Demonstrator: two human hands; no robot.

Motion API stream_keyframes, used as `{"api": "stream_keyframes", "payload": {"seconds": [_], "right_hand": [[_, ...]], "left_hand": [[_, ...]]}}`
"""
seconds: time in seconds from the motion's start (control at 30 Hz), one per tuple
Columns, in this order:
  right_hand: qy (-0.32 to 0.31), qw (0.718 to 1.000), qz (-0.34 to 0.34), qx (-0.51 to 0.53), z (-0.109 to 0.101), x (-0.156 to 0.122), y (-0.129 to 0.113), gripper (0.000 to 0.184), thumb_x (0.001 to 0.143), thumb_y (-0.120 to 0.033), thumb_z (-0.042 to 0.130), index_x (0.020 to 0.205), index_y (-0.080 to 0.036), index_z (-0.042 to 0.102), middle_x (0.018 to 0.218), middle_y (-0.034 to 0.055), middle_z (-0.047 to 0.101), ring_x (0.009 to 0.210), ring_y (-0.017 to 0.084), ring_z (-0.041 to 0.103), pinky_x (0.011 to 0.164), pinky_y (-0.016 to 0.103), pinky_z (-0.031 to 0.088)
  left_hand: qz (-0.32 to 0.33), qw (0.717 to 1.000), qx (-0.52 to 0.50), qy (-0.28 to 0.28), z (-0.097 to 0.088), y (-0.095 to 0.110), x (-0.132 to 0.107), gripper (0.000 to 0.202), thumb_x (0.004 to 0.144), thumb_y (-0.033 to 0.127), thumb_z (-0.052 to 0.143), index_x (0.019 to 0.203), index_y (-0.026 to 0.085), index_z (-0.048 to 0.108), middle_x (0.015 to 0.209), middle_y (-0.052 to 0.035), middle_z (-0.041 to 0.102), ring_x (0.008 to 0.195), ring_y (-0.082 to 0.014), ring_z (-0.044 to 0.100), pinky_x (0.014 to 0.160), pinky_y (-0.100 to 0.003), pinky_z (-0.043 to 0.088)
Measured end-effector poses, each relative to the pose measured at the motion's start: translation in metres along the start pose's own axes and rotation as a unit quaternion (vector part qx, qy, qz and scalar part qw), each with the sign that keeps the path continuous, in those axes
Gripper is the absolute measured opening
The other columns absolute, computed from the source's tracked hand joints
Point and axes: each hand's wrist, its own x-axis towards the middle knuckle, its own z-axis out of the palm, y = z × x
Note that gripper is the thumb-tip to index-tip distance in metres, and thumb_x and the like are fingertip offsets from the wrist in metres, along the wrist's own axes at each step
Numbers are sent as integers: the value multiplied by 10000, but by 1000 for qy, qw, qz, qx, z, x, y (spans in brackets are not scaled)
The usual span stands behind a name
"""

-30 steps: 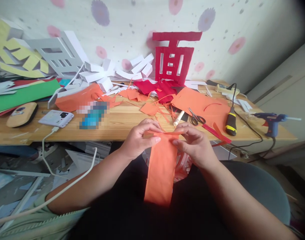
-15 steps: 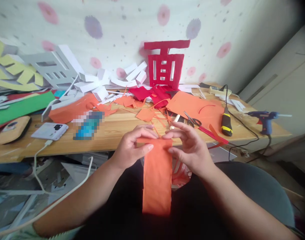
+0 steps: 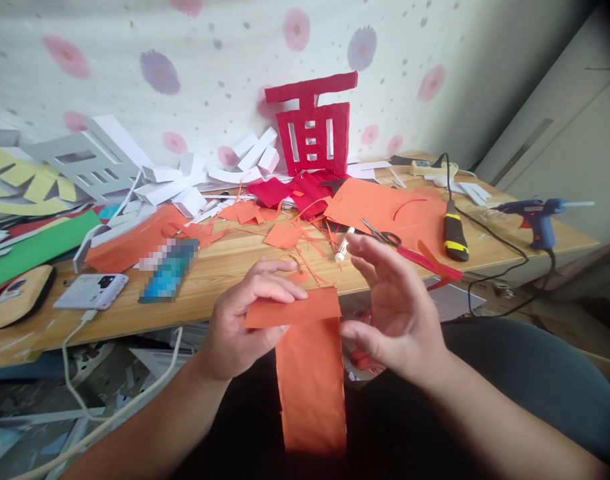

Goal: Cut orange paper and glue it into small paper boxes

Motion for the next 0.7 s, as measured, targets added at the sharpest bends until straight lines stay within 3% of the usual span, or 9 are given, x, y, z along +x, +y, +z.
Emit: {"api": "stream_keyframes", "payload": {"seconds": [0.07,0.17,0.27,0.43,0.57,0.63,0.7], "right_hand": [[-27,999,29,5,-2,6,-1,550,740,-308,785,1254,-361,598,1422,39,449,1384,315,327,1152,549,256],[-81,995,49,13,-2,11,-3,309,774,-296,752,1077,-334,705,1351,51,502,1340,298,381,1129,532,282],[-81,996,46,8,1,13,-4,158,791,-245,722,938,-299,743,1236,66,568,1276,277,439,1087,498,333],[-49,997,44,-29,9,13,-6,265,763,-185,703,995,-310,719,1192,72,556,1236,274,458,1038,485,380],[-69,996,29,-44,11,12,-9,187,773,-221,704,935,-308,742,1131,81,586,1204,291,482,985,491,431],[-67,997,28,-40,9,10,-9,183,788,-242,705,950,-319,744,1144,80,582,1193,289,489,984,495,438],[-67,997,32,-28,6,8,-9,188,797,-278,710,974,-334,740,1169,78,564,1200,291,484,992,497,439]], "left_hand": [[-1,1000,-9,-3,0,1,-1,222,790,107,623,951,258,612,951,-25,709,1194,-272,540,1052,-529,351],[-6,1000,-7,3,1,1,-1,213,797,117,624,954,261,618,958,-27,711,1204,-278,534,1064,-538,328],[-6,1000,2,17,4,1,-1,209,795,100,625,934,255,626,957,-25,711,1180,-269,553,1059,-524,341],[-9,1000,-9,13,9,4,2,238,788,79,625,963,241,618,966,-35,704,1179,-259,555,1053,-499,375],[-1,1000,5,5,11,5,-1,248,772,115,652,981,242,614,1050,-62,666,1218,-271,517,1052,-491,385],[-5,999,9,42,15,3,-7,403,730,210,726,1104,260,586,1277,-87,558,1291,-293,443,1101,-507,326],[-40,993,-48,98,21,1,-17,712,661,342,801,1289,314,467,1471,-89,361,1362,-313,355,1123,-507,295]]}}
